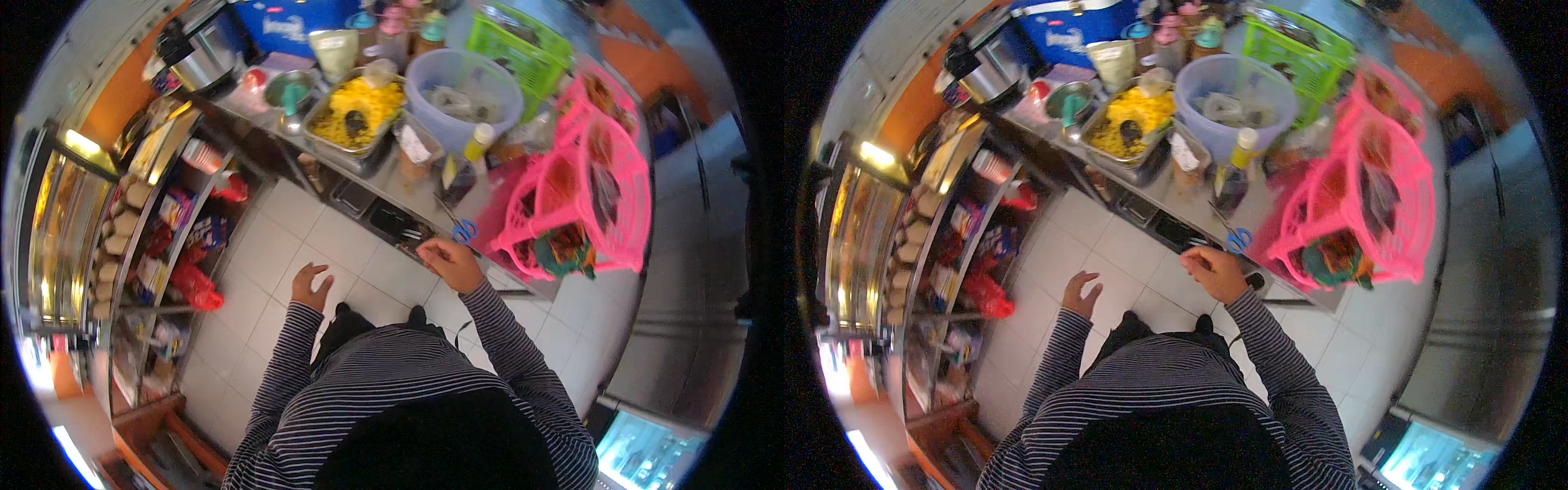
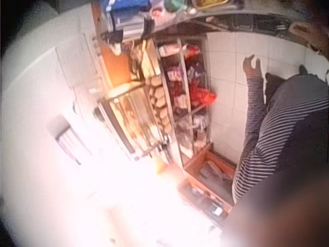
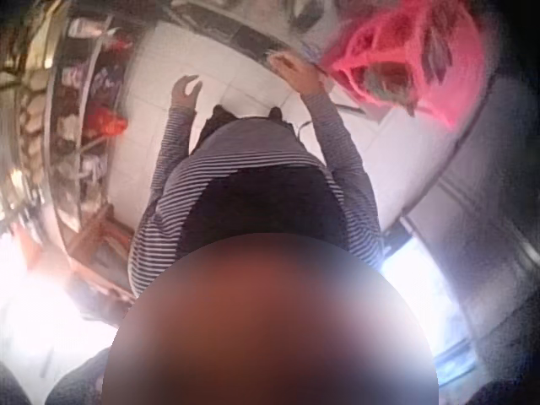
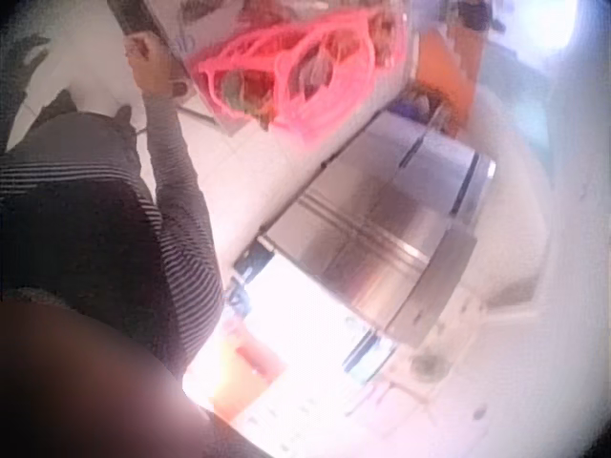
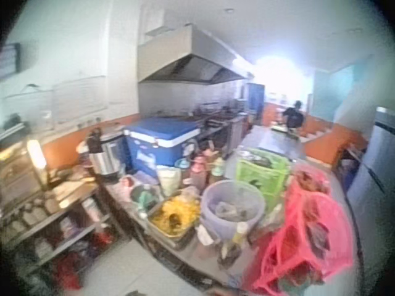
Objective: The person scoops yellow rice and brown crumbles into paper food containers, then adds fried chicken pieces from a display case. They place the containers on a scale and hand them to a coworker.
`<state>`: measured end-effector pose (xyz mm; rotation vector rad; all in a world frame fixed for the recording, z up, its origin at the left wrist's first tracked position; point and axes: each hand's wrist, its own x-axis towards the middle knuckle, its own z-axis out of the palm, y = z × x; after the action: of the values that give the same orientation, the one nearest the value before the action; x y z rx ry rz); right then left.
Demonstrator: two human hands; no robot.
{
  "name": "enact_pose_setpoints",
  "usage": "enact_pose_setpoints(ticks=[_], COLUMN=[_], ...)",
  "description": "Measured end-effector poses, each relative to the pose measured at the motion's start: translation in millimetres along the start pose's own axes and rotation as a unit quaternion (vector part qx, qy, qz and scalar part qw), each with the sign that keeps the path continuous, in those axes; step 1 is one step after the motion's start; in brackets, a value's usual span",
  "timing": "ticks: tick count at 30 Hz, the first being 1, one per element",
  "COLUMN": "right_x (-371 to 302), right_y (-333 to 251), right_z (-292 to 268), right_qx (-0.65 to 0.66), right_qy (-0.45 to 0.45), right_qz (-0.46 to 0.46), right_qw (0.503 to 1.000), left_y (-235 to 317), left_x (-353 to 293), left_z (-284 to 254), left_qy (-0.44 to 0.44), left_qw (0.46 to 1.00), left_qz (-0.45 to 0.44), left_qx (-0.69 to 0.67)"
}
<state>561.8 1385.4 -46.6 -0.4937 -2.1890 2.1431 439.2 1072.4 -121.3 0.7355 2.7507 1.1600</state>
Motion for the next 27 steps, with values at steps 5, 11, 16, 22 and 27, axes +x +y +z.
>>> enact_pose_setpoints(ticks=[5, 11, 16, 22, 27], right_x=[119, 301, 372, 399, 421], right_y=[-24, -42, -40, -56, -65], right_z=[58, 100, 107, 115, 108], right_qx=[-0.053, -0.447, -0.640, -0.719, -0.683], right_qy=[-0.124, 0.141, 0.044, -0.013, -0.042], right_qz=[-0.040, -0.172, -0.027, 0.017, 0.015], right_qw=[0.990, 0.866, 0.766, 0.695, 0.729], left_y=[8, -81, -153, -184, -170], left_x=[-5, 26, 128, 261, 337], left_z=[-19, -39, -69, -86, -58], left_qy=[0.040, 0.044, 0.014, -0.108, -0.232], left_qw=[0.979, 0.904, 0.903, 0.897, 0.833], left_qz=[-0.176, -0.315, -0.298, -0.226, -0.246], left_qx=[-0.095, -0.285, -0.308, -0.363, -0.437])
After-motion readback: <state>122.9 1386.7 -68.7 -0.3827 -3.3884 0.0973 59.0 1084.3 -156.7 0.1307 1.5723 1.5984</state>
